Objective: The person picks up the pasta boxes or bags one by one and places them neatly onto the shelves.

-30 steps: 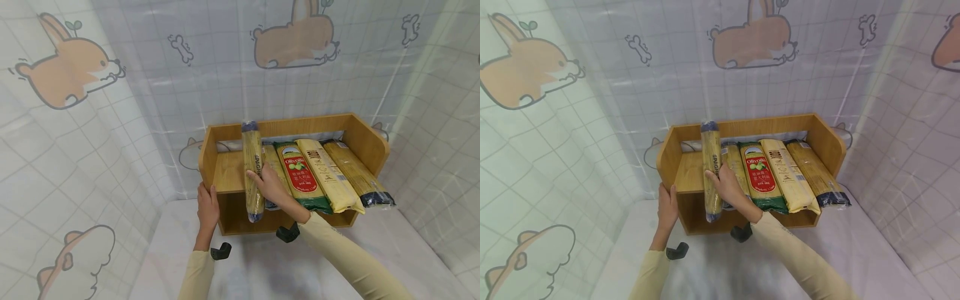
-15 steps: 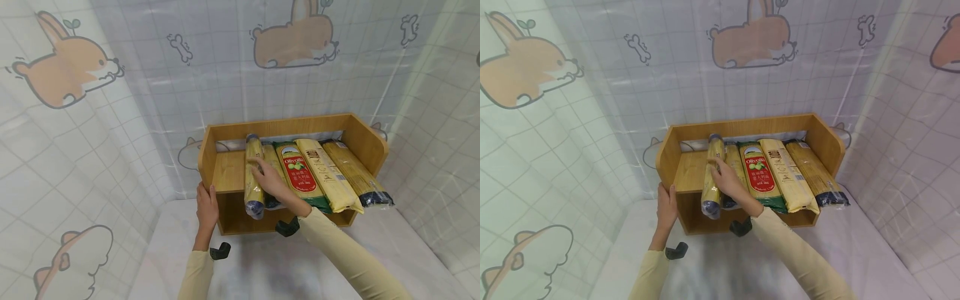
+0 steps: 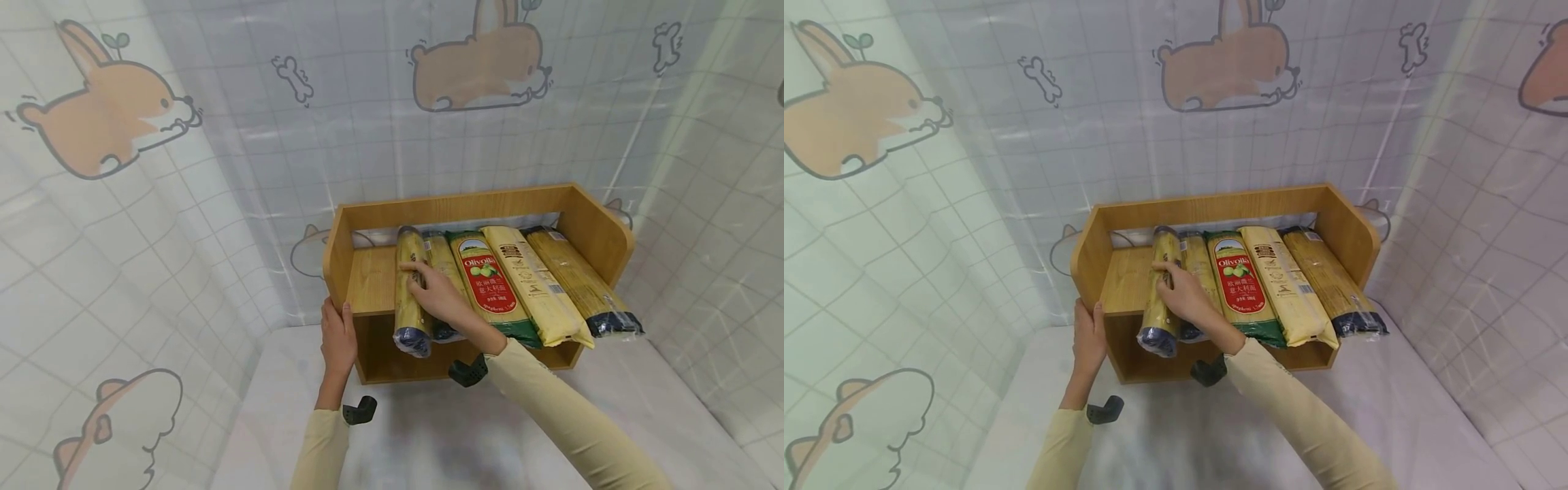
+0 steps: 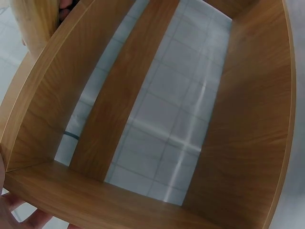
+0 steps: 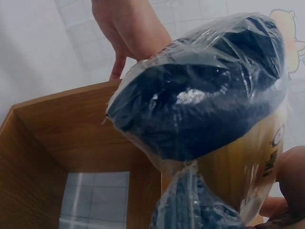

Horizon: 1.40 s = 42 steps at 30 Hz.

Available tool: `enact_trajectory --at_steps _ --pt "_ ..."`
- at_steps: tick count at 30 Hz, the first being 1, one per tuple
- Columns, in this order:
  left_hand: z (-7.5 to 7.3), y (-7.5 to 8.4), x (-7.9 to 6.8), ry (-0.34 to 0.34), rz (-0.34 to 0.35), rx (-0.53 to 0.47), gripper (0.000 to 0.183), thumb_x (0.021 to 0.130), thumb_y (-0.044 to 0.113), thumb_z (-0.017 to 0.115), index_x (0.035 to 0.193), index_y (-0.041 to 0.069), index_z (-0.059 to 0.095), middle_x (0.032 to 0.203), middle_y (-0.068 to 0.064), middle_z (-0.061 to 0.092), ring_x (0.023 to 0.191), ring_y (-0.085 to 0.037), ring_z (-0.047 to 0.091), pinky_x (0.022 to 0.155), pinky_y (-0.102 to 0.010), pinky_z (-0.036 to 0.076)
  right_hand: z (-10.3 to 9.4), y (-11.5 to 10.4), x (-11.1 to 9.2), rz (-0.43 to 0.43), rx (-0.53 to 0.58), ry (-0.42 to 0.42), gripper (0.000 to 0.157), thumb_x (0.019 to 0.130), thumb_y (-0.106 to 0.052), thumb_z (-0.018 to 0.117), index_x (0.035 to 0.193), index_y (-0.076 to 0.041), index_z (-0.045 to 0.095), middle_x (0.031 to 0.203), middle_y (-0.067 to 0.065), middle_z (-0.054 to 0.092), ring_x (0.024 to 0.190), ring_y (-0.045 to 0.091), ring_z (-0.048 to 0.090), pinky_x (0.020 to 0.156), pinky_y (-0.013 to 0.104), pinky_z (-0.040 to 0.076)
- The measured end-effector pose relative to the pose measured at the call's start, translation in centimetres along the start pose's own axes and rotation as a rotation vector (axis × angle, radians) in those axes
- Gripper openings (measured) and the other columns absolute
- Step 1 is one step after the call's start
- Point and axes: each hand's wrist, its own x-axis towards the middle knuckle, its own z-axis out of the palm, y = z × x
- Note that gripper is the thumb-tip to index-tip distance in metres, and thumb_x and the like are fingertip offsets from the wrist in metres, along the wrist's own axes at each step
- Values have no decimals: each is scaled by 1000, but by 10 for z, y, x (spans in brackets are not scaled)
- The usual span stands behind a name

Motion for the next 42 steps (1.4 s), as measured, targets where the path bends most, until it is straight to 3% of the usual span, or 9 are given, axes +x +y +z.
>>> enact_trajectory --at_steps 6,10,12,14,17,19,26,33,42 --pt "-1 0 1 -7 -8 13 55 112 35 37 152 -2 32 148 -29 47 136 -48 49 98 -73 44 3 0 -1 -47 -69 11 47 105 -24 50 152 -18 51 72 5 56 45 9 33 47 25 35" --pt "-1 1 0 -9 -12 11 55 112 35 37 151 -2 33 147 -29 47 136 -48 49 97 -74 44 5 0 -1 -80 -109 29 45 106 -24 52 149 -15 54 59 0 46 46 15 36 48 26 34" --pt "-1 1 0 -7 -6 7 55 112 36 37 151 -2 33 147 -30 47 136 -48 49 96 -74 45 6 0 -2 -90 -125 47 44 106 -25 52 148 -14 56 70 7 58 64 23 55 57 30 40" --pt "-1 1 0 -4 1 6 55 112 36 37 151 -1 33 146 -30 48 136 -48 50 96 -74 45 8 1 -3 -97 -143 61 43 106 -27 52 146 -14 57 101 20 66 98 34 64 71 39 50" --pt "-1 0 0 -2 10 8 55 112 37 37 151 -1 33 145 -30 48 136 -48 50 94 -74 46 10 2 -6 -109 -161 77 43 106 -31 52 145 -13 58 150 28 43 142 44 43 97 56 50" --pt "0 0 0 -1 8 13 55 112 38 36 151 0 33 145 -30 48 135 -48 51 94 -74 46 12 3 -7 -128 -186 73 44 107 -33 53 145 -12 58 158 29 32 144 46 41 102 63 48" --pt "-1 -1 0 -7 -9 18 56 112 39 36 152 0 33 144 -29 49 132 -48 53 95 -71 47 19 7 -10 -238 -317 84 46 102 -39 61 141 -14 61 154 21 43 143 44 41 105 68 43" --pt "-2 -2 0 -9 -22 10 56 112 37 36 153 0 31 146 -29 48 133 -48 51 97 -72 45 22 8 -11 -413 -517 -72 53 97 -55 61 144 -31 60 164 8 40 156 37 30 119 73 25" --pt "-1 -1 2 -14 -23 15 55 112 37 36 152 0 32 145 -30 48 134 -49 51 96 -74 44 21 6 -12 -353 -649 -120 54 97 -63 55 144 -38 59 168 1 37 161 31 24 119 79 2"
